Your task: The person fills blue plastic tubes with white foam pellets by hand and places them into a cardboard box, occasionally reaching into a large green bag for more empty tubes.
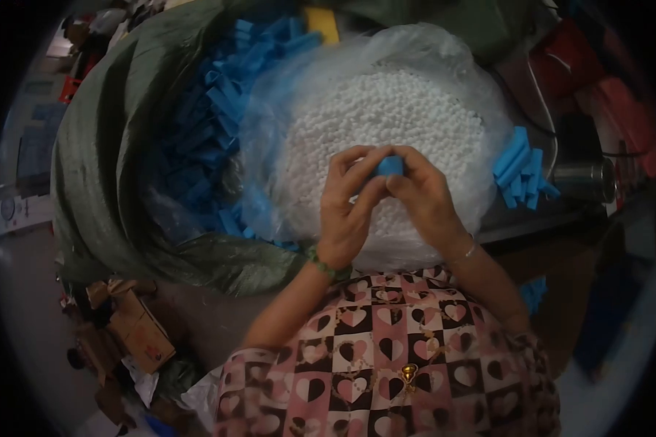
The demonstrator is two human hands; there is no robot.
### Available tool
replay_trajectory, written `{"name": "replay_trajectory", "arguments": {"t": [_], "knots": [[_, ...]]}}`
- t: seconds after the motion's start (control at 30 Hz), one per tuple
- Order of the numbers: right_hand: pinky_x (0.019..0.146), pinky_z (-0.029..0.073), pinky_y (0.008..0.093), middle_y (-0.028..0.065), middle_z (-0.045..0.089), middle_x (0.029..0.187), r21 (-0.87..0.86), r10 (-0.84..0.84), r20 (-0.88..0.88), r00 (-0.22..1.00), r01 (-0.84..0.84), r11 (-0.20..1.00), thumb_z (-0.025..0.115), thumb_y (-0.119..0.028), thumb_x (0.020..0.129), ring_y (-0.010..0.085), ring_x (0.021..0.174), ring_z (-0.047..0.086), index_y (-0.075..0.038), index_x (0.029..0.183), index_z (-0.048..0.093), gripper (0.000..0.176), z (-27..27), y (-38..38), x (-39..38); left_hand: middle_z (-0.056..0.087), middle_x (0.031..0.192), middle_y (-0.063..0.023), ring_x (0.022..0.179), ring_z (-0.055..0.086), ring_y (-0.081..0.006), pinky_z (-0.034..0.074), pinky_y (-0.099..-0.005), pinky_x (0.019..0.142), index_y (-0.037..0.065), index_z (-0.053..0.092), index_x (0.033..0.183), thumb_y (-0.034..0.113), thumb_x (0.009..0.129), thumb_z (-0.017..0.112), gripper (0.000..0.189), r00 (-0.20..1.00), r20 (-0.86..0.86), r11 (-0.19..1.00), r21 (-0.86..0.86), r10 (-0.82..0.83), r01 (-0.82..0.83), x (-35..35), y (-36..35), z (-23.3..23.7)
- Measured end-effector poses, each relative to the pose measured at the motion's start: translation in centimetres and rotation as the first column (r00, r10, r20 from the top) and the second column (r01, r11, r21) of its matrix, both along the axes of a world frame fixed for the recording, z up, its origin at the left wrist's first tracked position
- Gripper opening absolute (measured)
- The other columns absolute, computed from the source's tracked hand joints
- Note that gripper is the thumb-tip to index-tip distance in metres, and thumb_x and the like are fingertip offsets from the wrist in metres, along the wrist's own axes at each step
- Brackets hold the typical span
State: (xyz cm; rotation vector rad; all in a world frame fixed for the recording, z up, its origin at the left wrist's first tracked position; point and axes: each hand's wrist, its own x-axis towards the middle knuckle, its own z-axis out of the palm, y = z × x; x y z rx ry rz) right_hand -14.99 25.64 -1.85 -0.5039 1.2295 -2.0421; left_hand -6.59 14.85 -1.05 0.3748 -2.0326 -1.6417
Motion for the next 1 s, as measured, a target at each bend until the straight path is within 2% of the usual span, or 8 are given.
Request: {"name": "replay_trajectory", "arguments": {"t": [0.07,0.17,0.23,0.3,0.5,0.73,0.83,1.0], "knots": [[0.064,0.046,0.0193,-0.0001,0.055,0.089,0.127,-0.036,-0.120,0.992,0.052,0.991,0.057,-0.007,0.090,0.0060,0.076,0.054,0.000,0.118,0.052,0.030,0.8,1.0,-0.5,0.055,0.110,-0.0098,0.100,0.054,-0.0174,0.046,-0.0265,0.081,0.008,0.061,0.120,0.000,0.085,0.059,0.036,0.994,-0.038,0.987,0.117,-0.102,0.106,-0.3,-1.0,0.3],[0.055,0.037,0.0183,-0.0024,0.052,0.082,0.249,-0.256,-0.410,0.875,0.378,0.892,0.060,-0.008,0.087,0.0036,0.067,0.046,-0.004,0.116,0.056,0.030,1.4,4.3,-3.8,0.062,0.095,-0.0086,0.084,0.061,-0.0198,0.049,-0.0308,0.075,0.006,0.063,0.113,0.001,0.086,0.058,0.029,0.982,-0.066,0.845,-0.501,0.179,-0.188,0.3,-7.4,1.2],[0.051,0.032,0.0187,-0.0042,0.049,0.079,0.420,-0.299,-0.580,0.758,0.593,0.688,0.063,-0.011,0.087,0.0018,0.063,0.040,-0.003,0.109,0.061,0.024,0.8,8.0,-7.8,0.065,0.094,-0.0095,0.082,0.063,-0.0221,0.050,-0.0315,0.073,0.005,0.065,0.107,0.003,0.085,0.058,0.023,0.914,0.006,0.704,-0.639,0.406,-0.309,1.6,-12.9,0.7],[0.057,0.040,0.0234,0.0000,0.054,0.078,0.592,-0.149,-0.706,0.692,0.693,0.412,0.064,-0.017,0.085,0.0079,0.065,0.049,-0.002,0.104,0.064,0.024,0.9,11.5,-11.1,0.067,0.096,-0.0133,0.084,0.065,-0.0238,0.050,-0.0324,0.074,0.002,0.066,0.104,0.011,0.085,0.060,0.021,0.801,0.116,0.701,-0.568,0.587,-0.431,1.9,-16.9,-1.2],[0.079,0.047,0.0383,0.0154,0.060,0.099,0.455,0.251,-0.879,0.405,0.869,0.194,0.063,-0.023,0.084,0.0312,0.091,0.060,-0.001,0.107,0.063,0.032,-1.1,14.2,-13.3,0.068,0.093,-0.0175,0.085,0.066,-0.0264,0.050,-0.0354,0.077,0.000,0.069,0.098,0.026,0.078,0.069,0.033,0.650,0.294,0.627,-0.688,0.701,-0.366,-0.7,-23.5,-5.4],[0.073,0.048,0.0355,0.0133,0.060,0.103,0.359,0.157,-0.933,0.324,0.869,0.341,0.063,-0.020,0.084,0.0262,0.083,0.061,0.000,0.102,0.065,0.027,0.0,10.5,-11.1,0.068,0.094,-0.0141,0.079,0.065,-0.0250,0.052,-0.0342,0.074,-0.004,0.068,0.100,0.021,0.076,0.073,0.036,0.644,0.498,0.801,-0.209,0.581,-0.561,-2.3,-24.8,-5.6],[0.063,0.048,0.0309,0.0110,0.061,0.099,0.426,0.007,-0.878,0.479,0.775,0.467,0.065,-0.011,0.083,0.0197,0.071,0.060,0.000,0.099,0.065,0.020,2.1,7.7,-8.7,0.068,0.088,-0.0143,0.076,0.064,-0.0244,0.051,-0.0342,0.071,-0.005,0.067,0.096,0.022,0.072,0.074,0.036,0.668,0.503,0.788,-0.043,0.548,-0.615,-2.2,-24.4,-4.7],[0.053,0.044,0.0238,0.0087,0.061,0.092,0.294,-0.043,-0.869,0.493,0.582,0.758,0.065,0.001,0.080,0.0128,0.065,0.056,0.001,0.097,0.066,0.017,1.7,6.0,-6.3,0.061,0.104,-0.0129,0.093,0.059,-0.0219,0.050,-0.0347,0.078,-0.004,0.058,0.111,0.014,0.079,0.068,0.038,0.812,0.207,0.794,0.181,0.546,-0.581,0.6,-18.7,0.4]]}}
